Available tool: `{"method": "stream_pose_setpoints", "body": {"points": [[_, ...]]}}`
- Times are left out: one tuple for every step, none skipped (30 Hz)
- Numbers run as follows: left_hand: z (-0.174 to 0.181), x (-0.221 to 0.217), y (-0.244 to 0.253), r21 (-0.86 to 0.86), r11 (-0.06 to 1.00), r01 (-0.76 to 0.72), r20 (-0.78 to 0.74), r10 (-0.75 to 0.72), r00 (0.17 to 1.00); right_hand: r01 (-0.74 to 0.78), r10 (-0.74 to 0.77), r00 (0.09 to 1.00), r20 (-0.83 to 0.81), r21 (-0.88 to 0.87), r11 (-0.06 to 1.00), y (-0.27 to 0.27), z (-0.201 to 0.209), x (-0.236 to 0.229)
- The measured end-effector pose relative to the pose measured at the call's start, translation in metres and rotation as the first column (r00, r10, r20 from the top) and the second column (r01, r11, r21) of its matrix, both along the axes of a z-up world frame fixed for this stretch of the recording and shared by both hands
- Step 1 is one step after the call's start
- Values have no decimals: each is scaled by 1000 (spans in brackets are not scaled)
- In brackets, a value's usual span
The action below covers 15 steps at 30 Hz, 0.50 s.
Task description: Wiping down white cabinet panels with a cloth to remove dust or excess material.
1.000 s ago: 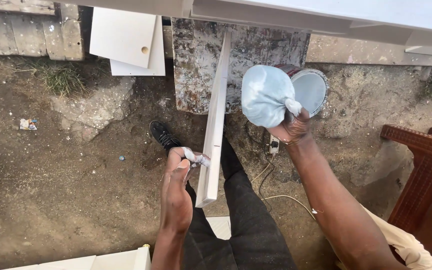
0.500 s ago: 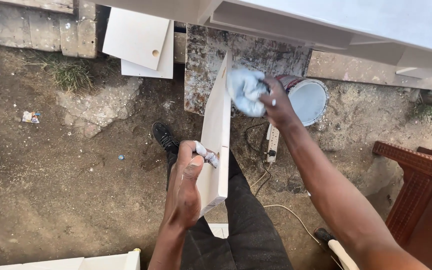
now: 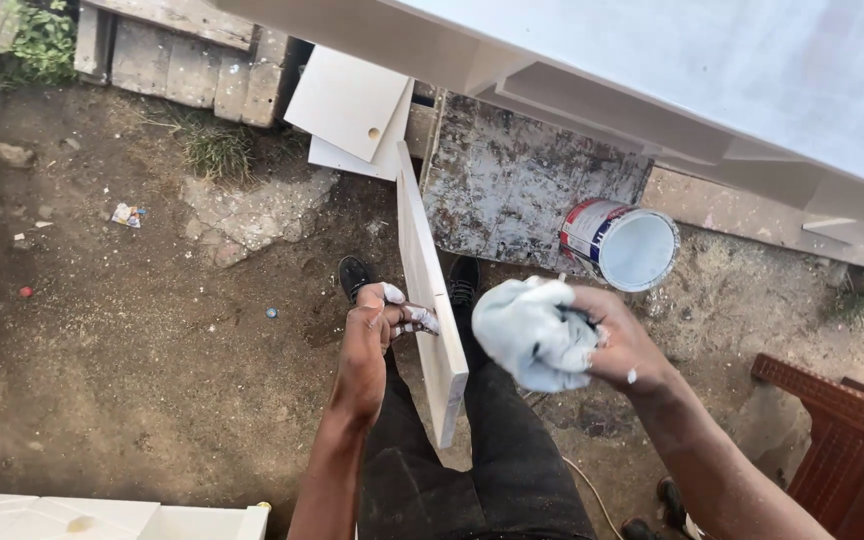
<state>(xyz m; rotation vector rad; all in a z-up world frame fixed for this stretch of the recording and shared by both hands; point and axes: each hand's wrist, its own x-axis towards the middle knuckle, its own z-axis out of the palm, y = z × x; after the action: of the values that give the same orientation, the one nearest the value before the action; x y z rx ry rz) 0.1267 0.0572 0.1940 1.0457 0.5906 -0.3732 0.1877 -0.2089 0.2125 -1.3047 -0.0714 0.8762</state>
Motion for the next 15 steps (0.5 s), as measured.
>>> {"method": "stream_pose_setpoints", "body": {"points": [[3,-1,3,14,1000,-13,3,13,1000,9,-7,998,67,-26,1000,7,14,11],[6,-4,6,27,999,-28,2,28,1000,19,-12,992,129,-52,998,14,28,21],[3,-8,11,30,999,-43,5,43,999,4,2,991,132,-49,999,20,29,26],[0,-13,15,7,998,-64,11,64,998,-66,65,991,115,5,998,26,32,30],[-3,-17,19,-15,996,-85,17,85,996,-136,129,987,100,60,989,32,34,34],[0,-17,21,-20,995,-93,24,93,995,-144,137,985,107,55,988,40,35,36],[4,-16,23,-38,993,-108,41,110,993,-186,172,971,169,71,980,47,37,39],[8,-16,24,-58,991,-123,57,126,990,-227,204,952,228,83,970,53,39,41],[16,-14,24,-66,989,-129,62,133,989,-235,212,949,232,75,969,58,41,43],[24,-12,26,-54,988,-141,76,145,986,-298,254,912,321,94,950,65,41,46],[32,-9,28,-43,987,-154,91,157,983,-362,290,865,408,108,926,71,42,50],[26,-10,32,-41,985,-167,94,170,981,-374,301,860,411,109,921,69,37,57],[20,-10,37,-30,991,-129,126,131,983,-362,285,843,455,90,928,66,32,64],[14,-11,41,-17,996,-90,155,91,984,-348,269,826,495,73,935,64,26,70],[24,-10,47,-14,995,-102,154,103,983,-360,278,823,495,76,930,66,23,71]]}}
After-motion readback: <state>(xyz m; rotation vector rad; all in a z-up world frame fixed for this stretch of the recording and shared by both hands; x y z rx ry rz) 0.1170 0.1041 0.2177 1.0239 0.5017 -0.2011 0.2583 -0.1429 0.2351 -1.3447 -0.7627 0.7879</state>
